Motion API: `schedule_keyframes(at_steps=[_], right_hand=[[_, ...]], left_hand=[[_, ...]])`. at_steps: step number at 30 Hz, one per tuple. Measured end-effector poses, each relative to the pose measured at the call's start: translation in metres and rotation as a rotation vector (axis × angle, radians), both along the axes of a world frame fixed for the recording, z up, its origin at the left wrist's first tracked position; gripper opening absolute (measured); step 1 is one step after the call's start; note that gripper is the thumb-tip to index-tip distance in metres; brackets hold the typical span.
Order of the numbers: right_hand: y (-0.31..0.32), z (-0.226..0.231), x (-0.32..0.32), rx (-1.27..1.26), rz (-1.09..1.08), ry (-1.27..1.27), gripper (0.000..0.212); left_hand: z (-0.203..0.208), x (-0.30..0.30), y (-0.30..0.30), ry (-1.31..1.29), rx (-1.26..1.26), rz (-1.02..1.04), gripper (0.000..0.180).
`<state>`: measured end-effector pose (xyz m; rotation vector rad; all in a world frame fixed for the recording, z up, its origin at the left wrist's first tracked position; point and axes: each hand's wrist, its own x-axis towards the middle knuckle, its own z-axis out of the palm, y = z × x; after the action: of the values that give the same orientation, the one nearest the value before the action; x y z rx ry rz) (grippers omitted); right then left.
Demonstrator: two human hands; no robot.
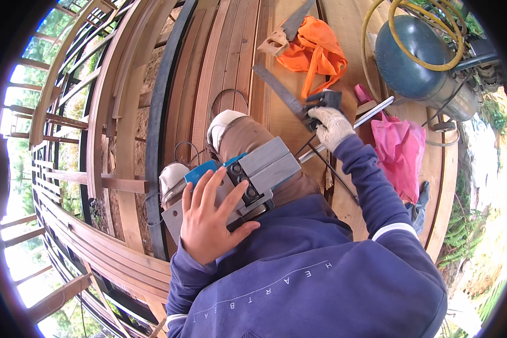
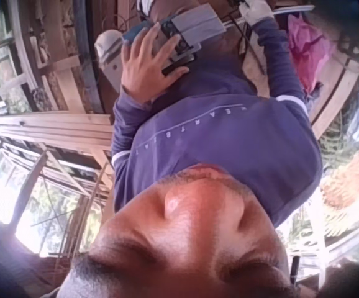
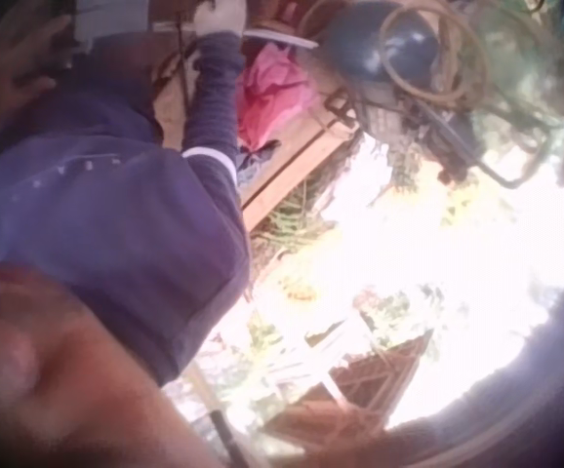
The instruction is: The person adjusts a power planer using a metal ruler and then cleans wood debris from the planer's surface by hand.
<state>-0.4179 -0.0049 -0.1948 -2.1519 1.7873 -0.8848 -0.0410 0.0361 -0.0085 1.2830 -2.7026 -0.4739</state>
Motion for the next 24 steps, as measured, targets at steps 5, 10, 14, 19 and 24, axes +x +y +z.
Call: schedule_keyframes(at_steps=[5, 10, 14, 19, 24], right_hand=[[-0.028, -0.004, -0.048, 0.014, -0.434, 0.587, 0.044], [-0.049, 0.019, -0.010, 0.409, -0.011, 0.582, 0.027], [-0.051, -0.002, -0.002, 0.521, 0.005, 0.732, 0.032], [-0.068, 0.018, 0.006, 0.650, 0.134, 0.860, 0.035], [-0.072, 0.019, 0.001, 0.577, 0.308, 1.007, 0.038]], left_hand=[[-0.001, -0.002, 0.000, -0.007, -0.022, -0.007, 0.078], [-0.003, -0.001, 0.004, 0.014, -0.029, 0.024, 0.084], [-0.005, -0.001, 0.001, 0.045, -0.005, 0.046, 0.084], [-0.007, 0.002, 0.003, 0.053, 0.019, 0.077, 0.079], [-0.008, 0.004, -0.001, 0.079, 0.025, 0.085, 0.080]])
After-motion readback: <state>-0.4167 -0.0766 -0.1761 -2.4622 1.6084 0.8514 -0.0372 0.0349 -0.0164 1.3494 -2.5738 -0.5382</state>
